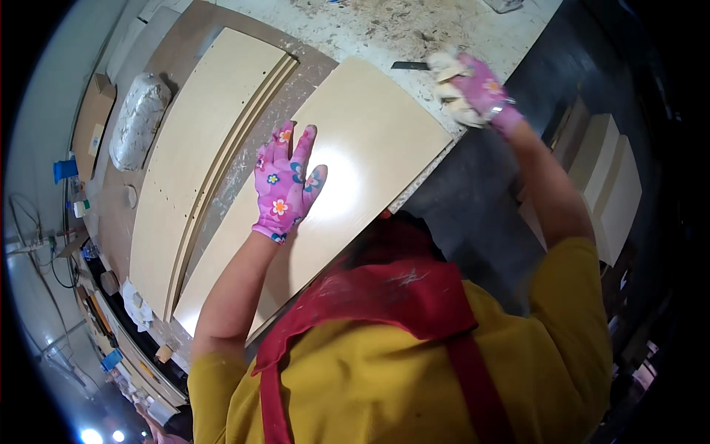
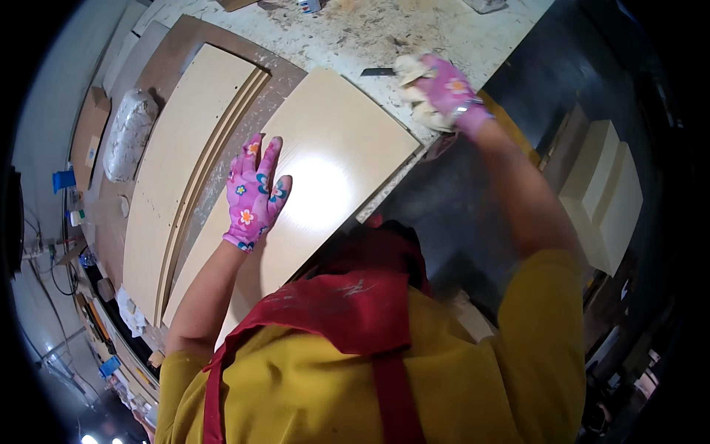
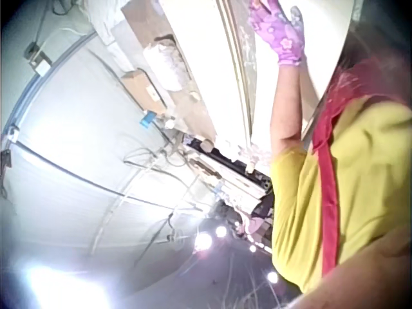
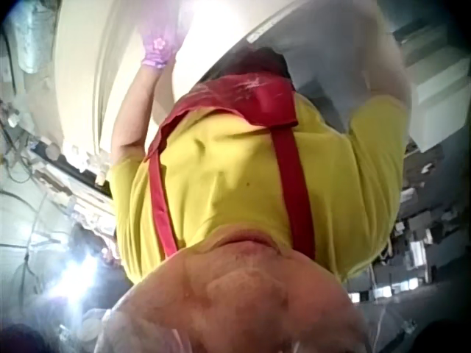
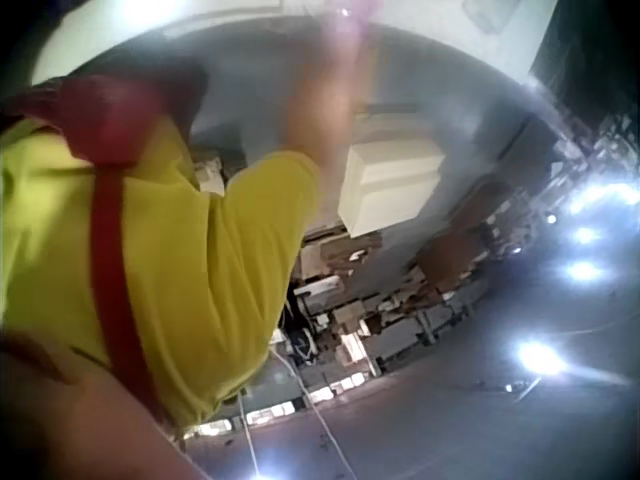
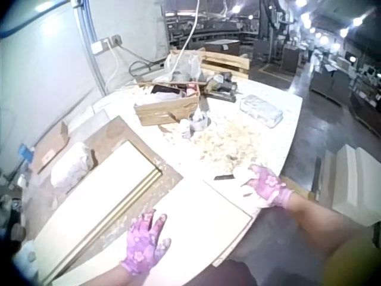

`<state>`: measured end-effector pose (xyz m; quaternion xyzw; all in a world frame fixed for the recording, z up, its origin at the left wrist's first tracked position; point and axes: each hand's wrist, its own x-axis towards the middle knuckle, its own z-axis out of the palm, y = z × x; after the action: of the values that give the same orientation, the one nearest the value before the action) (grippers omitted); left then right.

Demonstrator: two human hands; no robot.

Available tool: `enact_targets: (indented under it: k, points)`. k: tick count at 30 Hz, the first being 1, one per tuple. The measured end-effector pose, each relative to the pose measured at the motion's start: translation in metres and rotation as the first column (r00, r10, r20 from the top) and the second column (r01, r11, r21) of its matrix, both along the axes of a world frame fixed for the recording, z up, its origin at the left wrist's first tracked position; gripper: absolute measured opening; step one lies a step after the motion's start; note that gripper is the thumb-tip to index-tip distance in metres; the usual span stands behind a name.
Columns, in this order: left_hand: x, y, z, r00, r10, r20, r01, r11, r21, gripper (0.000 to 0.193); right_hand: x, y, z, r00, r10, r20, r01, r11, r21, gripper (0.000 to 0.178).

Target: The person wipes multiple light-colored wooden panels on a workbench using a cloth. They pour liquid from a bottle onto the cloth and repeatedly wipe the panels' surfaces and edges. The person also stacks and repositions the panels during the process.

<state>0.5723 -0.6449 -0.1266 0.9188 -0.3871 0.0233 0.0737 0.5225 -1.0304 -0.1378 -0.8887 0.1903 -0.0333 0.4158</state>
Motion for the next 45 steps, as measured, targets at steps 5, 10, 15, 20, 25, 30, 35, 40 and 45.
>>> enact_targets:
  k: [5, 10, 15, 20, 25, 30, 35, 40, 45]
  points:
    - [-0.002, 0.0, -0.002, 0.999, 0.028, -0.024, -0.028, 1.0, -0.009, 0.061, -0.041, 0.012, -0.004, 0.669, 0.713, 0.212, -0.51, 0.647, -0.566, 0.038]
    - [-0.001, 0.0, 0.002, 0.999, 0.012, -0.038, -0.013, 1.0, -0.025, 0.063, 0.008, 0.034, 0.002, 0.958, 0.264, 0.116, -0.193, 0.887, -0.42, 0.028]
    - [-0.001, 0.004, 0.0, 0.998, 0.031, -0.058, -0.034, 0.998, -0.055, 0.061, 0.049, 0.114, 0.008, 0.898, 0.418, 0.139, -0.305, 0.817, -0.489, 0.021]
    - [0.0, 0.002, 0.001, 0.998, 0.009, -0.057, -0.012, 0.998, -0.061, 0.061, 0.122, 0.088, -0.005, 0.959, 0.279, 0.047, -0.24, 0.889, -0.391, 0.02]
    - [-0.001, 0.012, -0.001, 0.997, 0.052, -0.048, -0.058, 0.989, -0.137, 0.059, 0.099, 0.106, -0.012, 0.874, 0.467, 0.134, -0.336, 0.779, -0.529, 0.029]
    - [0.005, 0.008, -0.036, 0.996, 0.085, 0.024, -0.068, 0.912, -0.406, 0.06, 0.119, 0.02, -0.055, 0.851, 0.492, 0.185, -0.28, 0.723, -0.632, 0.05]
    - [-0.031, 0.106, -0.021, 0.888, 0.455, 0.068, -0.393, 0.826, -0.405, 0.052, -0.002, 0.042, 0.015, 0.636, 0.772, -0.008, -0.761, 0.626, -0.172, 0.051]
    - [-0.064, 0.204, -0.02, 0.76, 0.65, -0.005, -0.633, 0.739, -0.232, 0.035, -0.056, 0.146, 0.04, 0.593, 0.752, -0.288, -0.668, 0.66, 0.346, 0.035]
    - [-0.066, 0.212, -0.013, 0.744, 0.667, -0.035, -0.647, 0.707, -0.285, 0.032, -0.048, 0.135, 0.017, 0.675, 0.731, -0.102, -0.692, 0.675, 0.254, 0.045]
